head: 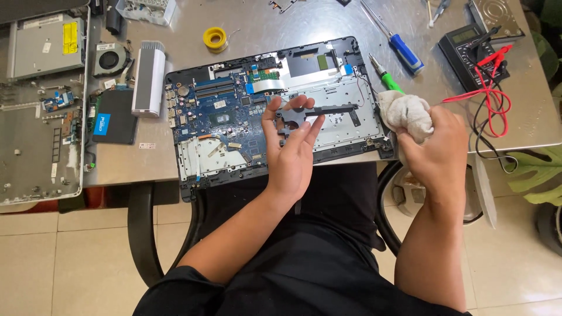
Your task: Cleaning internal laptop speakers with a cloth and installing them into the laptop chassis, including routing wires and using a screwdriver.
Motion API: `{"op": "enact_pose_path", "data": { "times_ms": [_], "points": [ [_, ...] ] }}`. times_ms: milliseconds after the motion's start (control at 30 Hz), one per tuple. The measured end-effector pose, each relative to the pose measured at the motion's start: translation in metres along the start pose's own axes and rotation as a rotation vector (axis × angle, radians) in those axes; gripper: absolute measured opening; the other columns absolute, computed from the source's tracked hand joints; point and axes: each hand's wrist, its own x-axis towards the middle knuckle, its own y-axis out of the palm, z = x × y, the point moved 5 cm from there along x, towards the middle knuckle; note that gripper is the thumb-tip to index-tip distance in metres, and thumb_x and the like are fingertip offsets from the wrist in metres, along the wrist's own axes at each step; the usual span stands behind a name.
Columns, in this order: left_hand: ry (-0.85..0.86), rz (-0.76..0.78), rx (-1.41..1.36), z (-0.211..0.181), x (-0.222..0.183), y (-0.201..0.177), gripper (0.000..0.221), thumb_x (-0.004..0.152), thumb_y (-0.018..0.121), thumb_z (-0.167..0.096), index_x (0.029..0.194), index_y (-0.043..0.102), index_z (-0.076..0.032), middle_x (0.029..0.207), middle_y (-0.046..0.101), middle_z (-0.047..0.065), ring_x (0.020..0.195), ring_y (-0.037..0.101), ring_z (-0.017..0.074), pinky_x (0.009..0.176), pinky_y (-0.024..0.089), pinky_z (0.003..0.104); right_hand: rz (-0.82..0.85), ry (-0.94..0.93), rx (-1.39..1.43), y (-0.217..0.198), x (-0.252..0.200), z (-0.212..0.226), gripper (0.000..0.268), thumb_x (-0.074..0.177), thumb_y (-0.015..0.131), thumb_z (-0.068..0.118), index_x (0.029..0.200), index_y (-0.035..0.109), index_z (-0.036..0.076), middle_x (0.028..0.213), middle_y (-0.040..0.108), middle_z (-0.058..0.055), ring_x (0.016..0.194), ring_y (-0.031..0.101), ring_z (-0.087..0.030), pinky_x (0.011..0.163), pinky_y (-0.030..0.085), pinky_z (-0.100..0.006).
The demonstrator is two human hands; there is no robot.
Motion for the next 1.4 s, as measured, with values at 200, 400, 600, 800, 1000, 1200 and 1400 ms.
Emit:
{"op": "enact_pose_path", "data": {
  "times_ms": [200,400,600,800,1000,1200,1400],
  "points": [
    [-0.048,0.002,0.020,-0.001,0.003,-0.001,0.042,0.106,0.047,0.003,0.141,0.041,-0.020,0.138,0.048,0.011,0.136,0.048,0.0269,0.113,0.047,0.063,0.018,0.047,0.085,-0.007,-0.001,0.006,0.030,0.081,0.075,0.019,0.103,0.062,0.003,0.098,0.061,-0.016,0.097,0.052,-0.036,0.083,0.039,-0.045],
    [-0.070,-0.053,0.070,0.003,0.005,-0.006,0.055,0.105,0.047,0.008,0.146,0.038,-0.027,0.140,0.047,0.011,0.143,0.047,0.0284,0.112,0.050,0.057,-0.048,0.023,0.324,-0.016,-0.012,0.015,0.030,0.087,0.076,0.011,0.112,0.065,0.002,0.112,0.060,-0.014,0.101,0.057,-0.029,0.089,0.042,-0.040],
    [0.078,0.050,0.487,-0.010,0.003,0.008,0.013,0.102,0.063,-0.006,0.108,0.064,-0.018,0.134,0.057,0.008,0.136,0.057,0.0259,0.116,0.052,0.040,-0.145,0.262,0.651,-0.017,-0.019,0.009,0.035,0.084,0.077,0.002,0.115,0.063,0.010,0.109,0.062,0.000,0.096,0.054,-0.009,0.085,0.047,-0.025],
    [0.300,0.284,0.762,-0.029,-0.008,0.037,0.012,0.108,0.060,-0.021,0.119,0.065,-0.019,0.129,0.048,0.005,0.141,0.057,0.0343,0.128,0.046,0.051,-0.333,0.236,1.260,-0.020,-0.022,0.037,0.045,0.074,0.074,-0.001,0.114,0.057,0.006,0.095,0.055,-0.005,0.085,0.059,-0.014,0.080,0.067,-0.036],
    [0.355,0.339,0.873,-0.056,-0.012,0.052,0.022,0.107,0.063,-0.036,0.125,0.065,-0.024,0.145,0.051,0.007,0.144,0.056,0.0290,0.120,0.055,0.042,-0.294,0.187,1.440,-0.025,-0.021,0.103,0.042,0.070,0.071,0.001,0.110,0.059,-0.003,0.089,0.066,-0.015,0.072,0.067,-0.020,0.069,0.062,-0.031],
    [0.005,0.361,0.588,-0.065,-0.012,0.026,0.033,0.107,0.057,-0.040,0.121,0.069,-0.012,0.151,0.049,0.010,0.148,0.046,0.0257,0.100,0.066,0.033,-0.222,0.111,1.135,-0.021,-0.014,0.115,0.038,0.080,0.078,0.011,0.105,0.050,0.015,0.096,0.053,0.003,0.087,0.049,-0.006,0.081,0.044,-0.021],
    [-0.001,0.196,0.550,-0.064,-0.018,0.001,0.017,0.101,0.068,-0.019,0.116,0.071,-0.013,0.146,0.054,0.011,0.141,0.055,0.0235,0.109,0.060,0.036,0.019,0.025,0.932,-0.005,-0.005,0.127,0.037,0.083,0.080,0.019,0.109,0.054,0.014,0.097,0.057,0.005,0.088,0.049,-0.005,0.079,0.042,-0.023]
  ]
}}
